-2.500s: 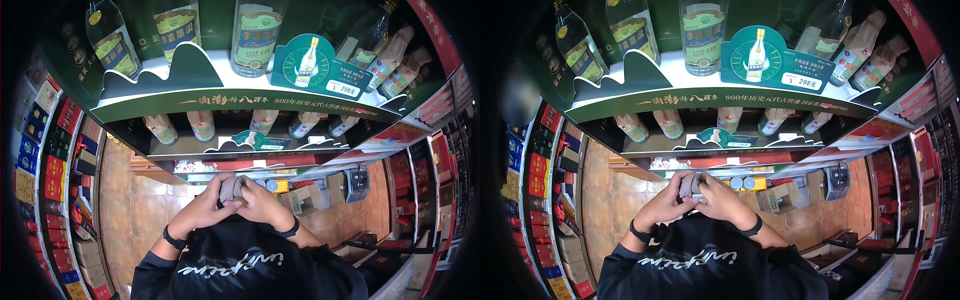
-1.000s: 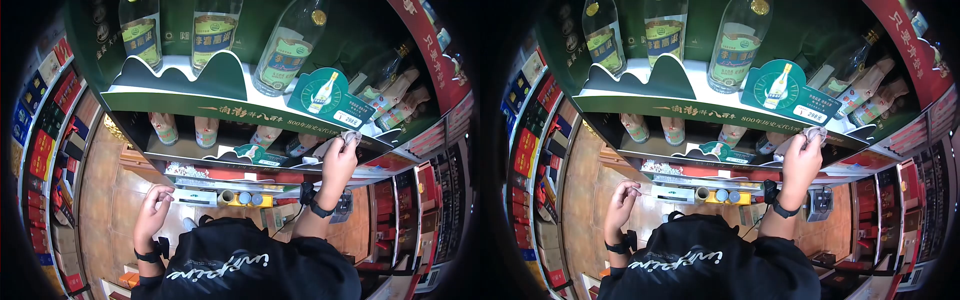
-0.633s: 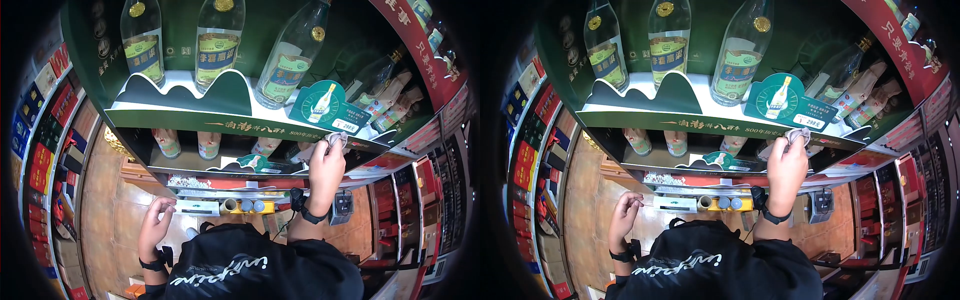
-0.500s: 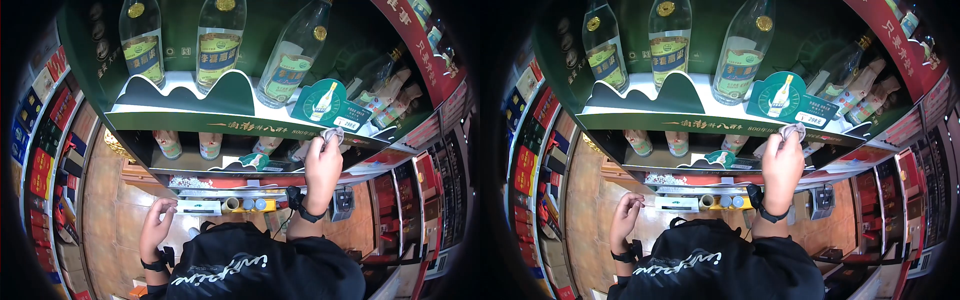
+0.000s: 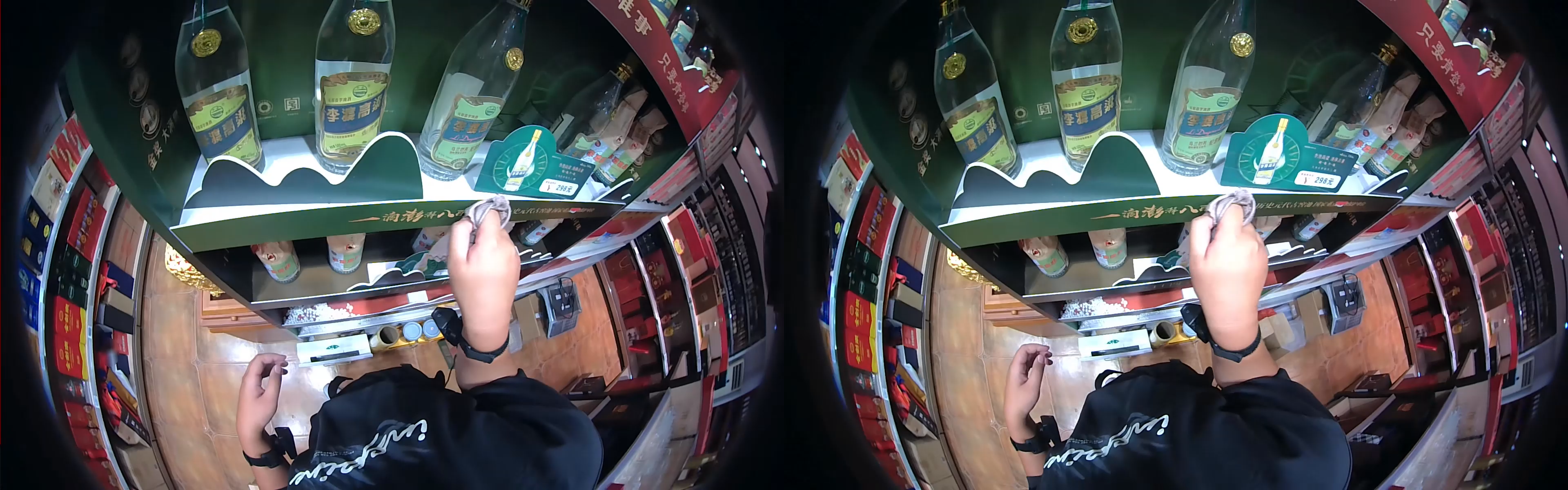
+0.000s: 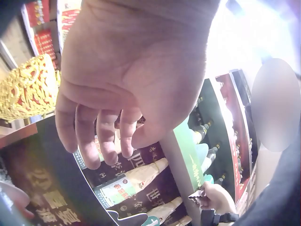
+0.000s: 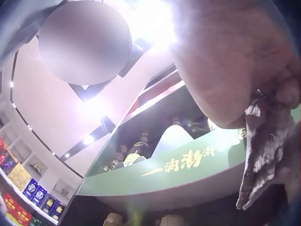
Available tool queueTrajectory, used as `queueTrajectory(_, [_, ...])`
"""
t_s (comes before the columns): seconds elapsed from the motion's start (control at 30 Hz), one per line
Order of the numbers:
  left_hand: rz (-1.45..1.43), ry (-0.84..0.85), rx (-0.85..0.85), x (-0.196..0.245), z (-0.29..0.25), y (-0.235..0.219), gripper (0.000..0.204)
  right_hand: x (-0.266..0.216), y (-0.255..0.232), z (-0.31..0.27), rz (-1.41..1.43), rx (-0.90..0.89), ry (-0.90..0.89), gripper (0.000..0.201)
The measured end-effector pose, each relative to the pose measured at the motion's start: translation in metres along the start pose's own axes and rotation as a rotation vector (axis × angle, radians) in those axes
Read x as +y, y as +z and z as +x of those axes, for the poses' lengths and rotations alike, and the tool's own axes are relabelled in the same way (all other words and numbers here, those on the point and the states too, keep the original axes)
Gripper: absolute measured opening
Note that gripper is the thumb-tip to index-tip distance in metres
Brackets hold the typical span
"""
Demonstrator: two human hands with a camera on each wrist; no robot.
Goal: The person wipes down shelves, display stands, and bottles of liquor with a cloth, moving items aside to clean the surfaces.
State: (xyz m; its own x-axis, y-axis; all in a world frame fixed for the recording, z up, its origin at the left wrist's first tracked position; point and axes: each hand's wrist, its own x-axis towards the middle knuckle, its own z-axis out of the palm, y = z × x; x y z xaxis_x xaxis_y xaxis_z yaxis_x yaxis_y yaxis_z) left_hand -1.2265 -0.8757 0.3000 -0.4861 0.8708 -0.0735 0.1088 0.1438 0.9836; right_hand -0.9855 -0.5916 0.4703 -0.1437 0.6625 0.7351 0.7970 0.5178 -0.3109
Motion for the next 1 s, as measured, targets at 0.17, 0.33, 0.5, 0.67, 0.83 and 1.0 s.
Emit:
queueTrajectory(0.17, [-0.032,-0.029,-0.016,-0.008,-0.003,-0.017,0.013,-0.033,0.008,-0.009,-0.032,-0.020,-0.058,0.017])
queueTrajectory(0.33, [-0.043,-0.033,-0.053,-0.012,-0.005,-0.036,0.013,-0.062,0.013,-0.014,-0.050,-0.035,-0.031,0.018])
queueTrajectory(0.5, [-0.020,-0.035,-0.098,-0.015,-0.009,-0.048,0.014,-0.091,0.021,-0.019,0.014,0.013,-0.154,0.018])
queueTrajectory(0.67, [0.002,0.022,-0.098,-0.021,-0.018,-0.053,0.013,-0.128,0.034,-0.030,0.107,-0.055,-0.209,0.022])
queueTrajectory(0.83, [0.029,0.020,-0.100,-0.017,-0.036,-0.057,0.013,-0.166,0.037,-0.037,0.220,-0.175,-0.234,0.024])
queueTrajectory(1.0, [0.017,-0.001,-0.016,-0.031,-0.060,-0.065,0.013,-0.202,0.046,-0.040,0.343,-0.257,-0.302,0.021])
